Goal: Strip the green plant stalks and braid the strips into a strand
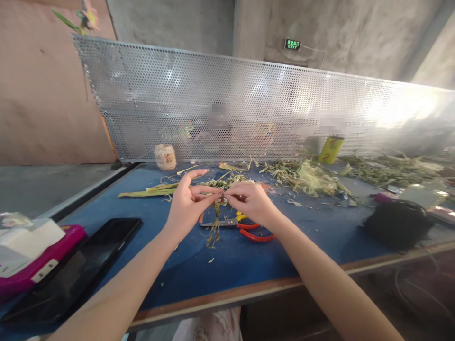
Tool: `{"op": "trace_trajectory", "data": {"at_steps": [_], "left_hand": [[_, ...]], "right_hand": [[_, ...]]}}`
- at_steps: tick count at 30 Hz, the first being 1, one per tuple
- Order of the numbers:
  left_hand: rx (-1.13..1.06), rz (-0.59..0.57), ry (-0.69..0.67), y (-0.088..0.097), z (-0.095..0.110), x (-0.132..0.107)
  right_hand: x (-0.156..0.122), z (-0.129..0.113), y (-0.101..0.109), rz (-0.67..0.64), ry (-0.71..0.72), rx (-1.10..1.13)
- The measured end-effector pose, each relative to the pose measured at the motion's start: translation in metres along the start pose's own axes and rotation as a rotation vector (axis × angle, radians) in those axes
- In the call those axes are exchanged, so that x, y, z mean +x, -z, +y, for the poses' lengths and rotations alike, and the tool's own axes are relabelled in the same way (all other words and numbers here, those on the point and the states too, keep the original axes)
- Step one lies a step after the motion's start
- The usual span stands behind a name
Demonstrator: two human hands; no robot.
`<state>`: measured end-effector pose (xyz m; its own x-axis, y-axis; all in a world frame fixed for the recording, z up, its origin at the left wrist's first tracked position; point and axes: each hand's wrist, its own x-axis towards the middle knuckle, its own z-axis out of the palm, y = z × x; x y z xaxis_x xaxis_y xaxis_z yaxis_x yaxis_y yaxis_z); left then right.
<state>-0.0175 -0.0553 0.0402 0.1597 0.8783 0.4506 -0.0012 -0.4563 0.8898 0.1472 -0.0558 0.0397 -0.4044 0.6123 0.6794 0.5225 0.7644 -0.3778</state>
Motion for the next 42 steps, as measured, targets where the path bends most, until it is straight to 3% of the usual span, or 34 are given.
{"op": "trace_trajectory", "data": {"at_steps": [23, 28, 36, 42], "left_hand": [[0.069, -0.015, -0.123, -0.0004, -0.0014, -0.0034], [0.076, -0.049, -0.129, 0.0005, -0.0019, -0.0032], [0.032, 0.014, -0.135, -0.0009, -0.0006, -0.0023], [0.064, -0.001, -0.145, -0.0008, -0.0011, -0.0022]], "right_hand": [[0.0015, -0.0016, 0.003, 0.005, -0.186, 0.217], [0.001, 0.0003, 0.0027, 0.001, -0.175, 0.215], [0.0007, -0.0004, 0.0027, 0.005, -0.137, 0.181], [0.0007, -0.0018, 0.0033, -0.009, -0.125, 0.19]]}}
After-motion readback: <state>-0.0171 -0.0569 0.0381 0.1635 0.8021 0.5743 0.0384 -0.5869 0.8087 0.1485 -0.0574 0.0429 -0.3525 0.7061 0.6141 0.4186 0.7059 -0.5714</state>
